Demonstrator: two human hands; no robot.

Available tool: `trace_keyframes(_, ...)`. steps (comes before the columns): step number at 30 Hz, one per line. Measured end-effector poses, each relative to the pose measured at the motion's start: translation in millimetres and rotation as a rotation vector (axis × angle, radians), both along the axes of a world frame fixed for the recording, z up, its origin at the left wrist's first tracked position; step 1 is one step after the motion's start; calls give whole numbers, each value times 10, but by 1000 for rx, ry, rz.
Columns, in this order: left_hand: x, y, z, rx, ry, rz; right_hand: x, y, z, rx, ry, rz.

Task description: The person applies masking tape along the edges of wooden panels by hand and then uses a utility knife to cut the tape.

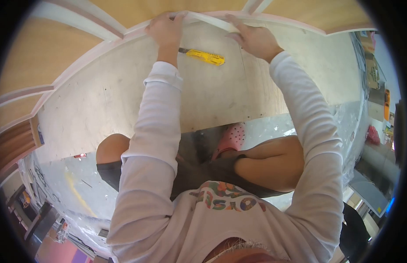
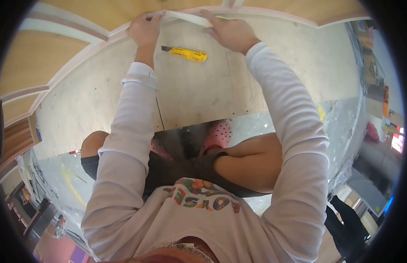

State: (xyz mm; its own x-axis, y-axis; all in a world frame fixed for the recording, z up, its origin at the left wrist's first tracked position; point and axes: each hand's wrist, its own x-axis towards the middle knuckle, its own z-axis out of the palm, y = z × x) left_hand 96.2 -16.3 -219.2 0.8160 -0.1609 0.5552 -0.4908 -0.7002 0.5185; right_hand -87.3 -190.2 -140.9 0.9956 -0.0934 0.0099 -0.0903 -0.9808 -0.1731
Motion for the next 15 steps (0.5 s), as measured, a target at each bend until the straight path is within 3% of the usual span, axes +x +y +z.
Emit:
trace_keyframes(5,-71,-9,102,-30,63,-31,-60,-558,-217,-341,17,-124)
trace_keyframes(8,42,19,-196,39,-119,-55,64,-604,-269,-307,-60,-176)
trace_keyframes(11,-46,-10,-6,-89,-18,-51,234,-506,-135,-336,48,-312)
trace_keyframes(15,-8,4,-34,-81,52,-75,329,-521,-323,-429,-24,-429)
